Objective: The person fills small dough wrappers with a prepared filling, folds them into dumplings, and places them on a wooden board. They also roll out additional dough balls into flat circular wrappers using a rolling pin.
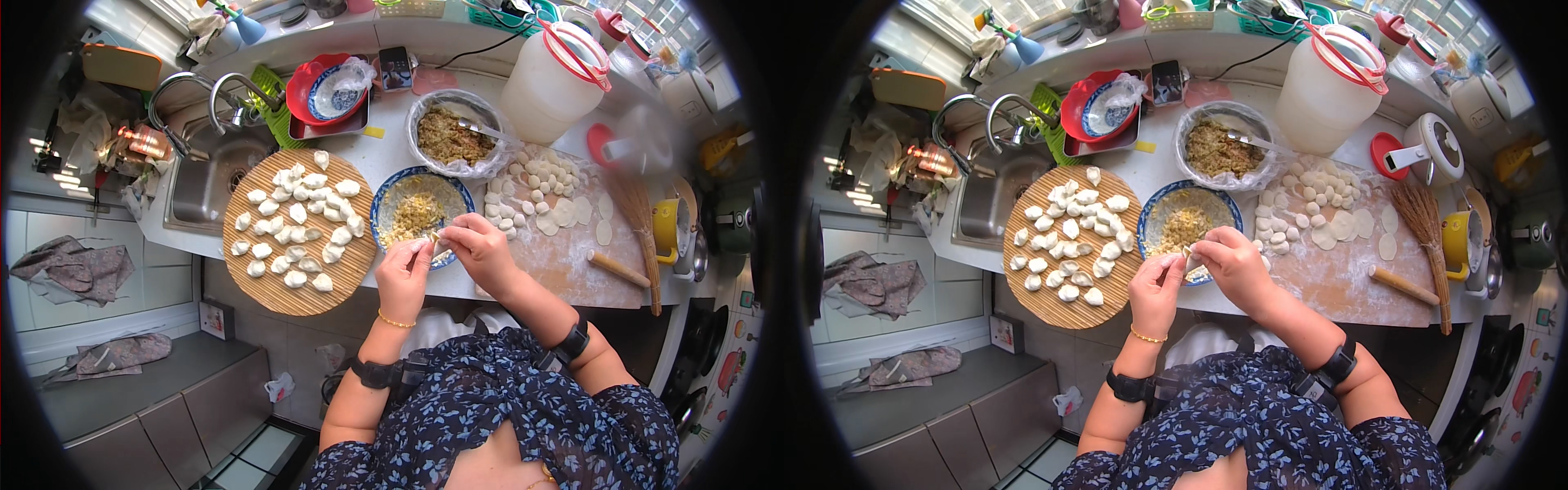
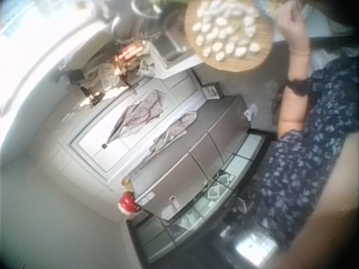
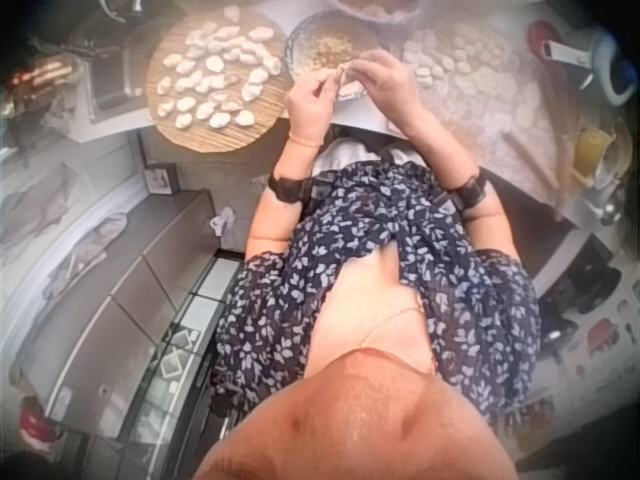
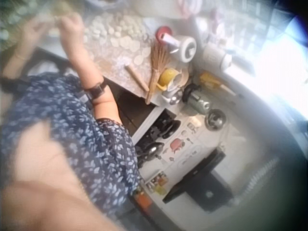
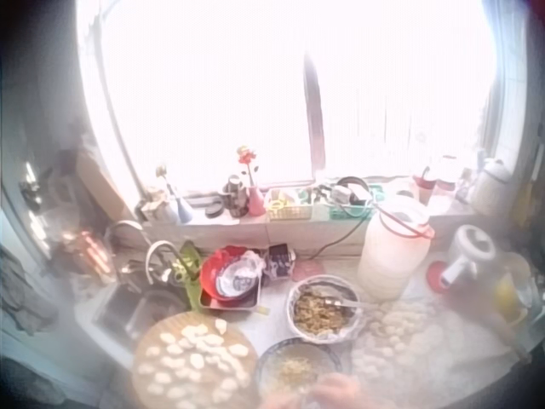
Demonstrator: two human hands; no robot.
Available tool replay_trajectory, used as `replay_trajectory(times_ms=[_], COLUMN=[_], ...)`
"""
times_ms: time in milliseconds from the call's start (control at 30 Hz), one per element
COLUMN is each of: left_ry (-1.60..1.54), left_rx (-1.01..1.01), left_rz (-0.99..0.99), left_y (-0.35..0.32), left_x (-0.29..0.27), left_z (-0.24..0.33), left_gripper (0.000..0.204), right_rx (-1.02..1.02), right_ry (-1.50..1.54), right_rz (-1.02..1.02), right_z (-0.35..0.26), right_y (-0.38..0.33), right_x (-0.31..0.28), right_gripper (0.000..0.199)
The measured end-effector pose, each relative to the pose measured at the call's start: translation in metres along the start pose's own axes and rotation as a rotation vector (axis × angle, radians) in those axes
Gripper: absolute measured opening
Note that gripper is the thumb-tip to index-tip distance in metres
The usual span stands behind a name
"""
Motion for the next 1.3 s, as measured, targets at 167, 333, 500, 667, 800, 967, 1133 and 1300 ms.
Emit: replay_trajectory(times_ms=[167, 333, 500, 667, 800, 967, 1133, 1300], left_ry=[0.148, 0.26, 0.25, 0.268, -0.025, -0.403, -0.558, -0.416], left_rx=[0.178, 0.263, 0.297, 0.383, 0.153, -0.257, -0.408, -0.335], left_rz=[-0.019, -0.013, -0.058, -0.11, -0.108, -0.251, -0.084, 0.002], left_y=[0.0, 0.0, 0.002, 0.001, 0.0, -0.006, -0.013, -0.016], left_x=[0.002, 0.003, 0.002, -0.001, -0.003, 0.004, 0.003, -0.004], left_z=[0.015, 0.019, 0.023, 0.022, 0.01, -0.004, -0.005, -0.009], left_gripper=[0.012, 0.011, 0.01, 0.01, 0.023, 0.056, 0.058, 0.059], right_rx=[-0.006, -0.072, -0.176, -0.187, -0.007, 0.265, 0.117, 0.308], right_ry=[-0.005, -0.017, -0.032, -0.001, 0.153, 0.402, 0.439, 0.484], right_rz=[-0.001, 0.008, -0.039, -0.052, -0.118, -0.303, -0.381, -0.352], right_z=[-0.007, -0.011, -0.01, -0.01, -0.011, -0.012, -0.021, -0.032], right_y=[0.0, 0.001, 0.003, 0.004, 0.004, 0.001, 0.001, 0.002], right_x=[-0.002, -0.004, -0.006, -0.008, -0.009, -0.004, 0.014, 0.045], right_gripper=[0.011, 0.014, 0.012, 0.011, 0.014, 0.035, 0.035, 0.03])
Point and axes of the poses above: each hand's wrist, its own y-axis towards the middle knuckle, its own x-axis out of the palm, z = x × y, the point moved 2 cm from there along y, towards the middle knuckle, and after that the axes turned 9 degrees about -y, right-handed, at the moved point
